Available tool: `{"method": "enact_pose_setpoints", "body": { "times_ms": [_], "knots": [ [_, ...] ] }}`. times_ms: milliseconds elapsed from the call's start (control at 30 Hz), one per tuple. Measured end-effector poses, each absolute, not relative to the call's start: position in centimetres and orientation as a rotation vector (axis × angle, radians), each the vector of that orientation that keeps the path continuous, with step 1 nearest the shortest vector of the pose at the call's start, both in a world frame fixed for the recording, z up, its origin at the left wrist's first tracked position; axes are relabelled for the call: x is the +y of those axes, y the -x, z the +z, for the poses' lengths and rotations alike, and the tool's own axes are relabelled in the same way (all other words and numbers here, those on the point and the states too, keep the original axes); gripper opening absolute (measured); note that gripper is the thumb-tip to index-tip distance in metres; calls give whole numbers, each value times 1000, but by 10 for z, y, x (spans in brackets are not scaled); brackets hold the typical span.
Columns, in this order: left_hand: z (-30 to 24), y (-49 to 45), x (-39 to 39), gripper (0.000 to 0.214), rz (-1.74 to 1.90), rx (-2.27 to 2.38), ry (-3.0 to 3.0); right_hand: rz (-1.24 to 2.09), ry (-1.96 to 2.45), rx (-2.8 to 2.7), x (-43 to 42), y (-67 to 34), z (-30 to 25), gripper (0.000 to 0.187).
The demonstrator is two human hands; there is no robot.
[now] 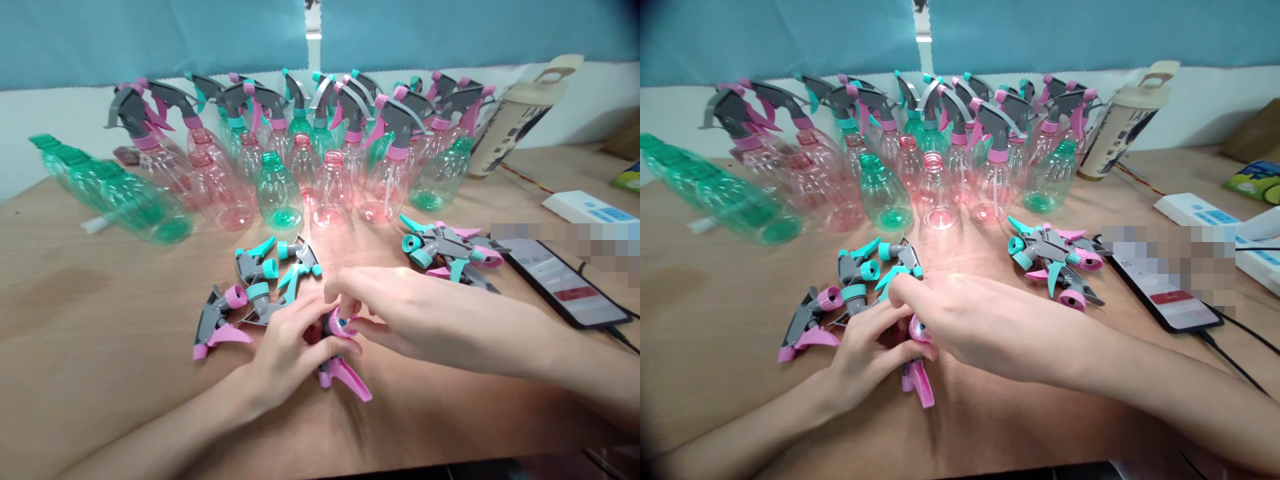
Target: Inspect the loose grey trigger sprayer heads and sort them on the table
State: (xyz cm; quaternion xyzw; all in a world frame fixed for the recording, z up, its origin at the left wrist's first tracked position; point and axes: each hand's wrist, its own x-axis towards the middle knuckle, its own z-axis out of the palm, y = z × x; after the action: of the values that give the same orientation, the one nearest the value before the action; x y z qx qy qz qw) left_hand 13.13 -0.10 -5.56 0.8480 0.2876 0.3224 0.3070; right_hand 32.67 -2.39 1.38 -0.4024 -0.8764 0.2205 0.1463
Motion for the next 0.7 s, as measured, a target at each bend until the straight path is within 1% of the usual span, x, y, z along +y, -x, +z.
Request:
{"method": "enact_pose_setpoints", "body": {
  "times_ms": [167,267,367,467,600,700],
  "knots": [
    [-55,-132,1,17,886,778,-2208,614,1125,-2420,-21,-317,8,9],
    [-54,-134,1,15,878,828,-2167,657,1149,-2310,-19,-318,7,9],
    [-53,-134,-1,23,864,825,-2152,695,1190,-2361,-19,-326,10,13],
    [-54,-134,-2,30,885,798,-2173,684,1200,-2427,-19,-334,13,10],
    [-53,-134,-3,20,885,786,-2207,707,1172,-2456,-20,-336,12,7],
    [-54,-134,-3,15,844,826,-2193,672,1163,-2485,-22,-330,12,12]
  ]
}}
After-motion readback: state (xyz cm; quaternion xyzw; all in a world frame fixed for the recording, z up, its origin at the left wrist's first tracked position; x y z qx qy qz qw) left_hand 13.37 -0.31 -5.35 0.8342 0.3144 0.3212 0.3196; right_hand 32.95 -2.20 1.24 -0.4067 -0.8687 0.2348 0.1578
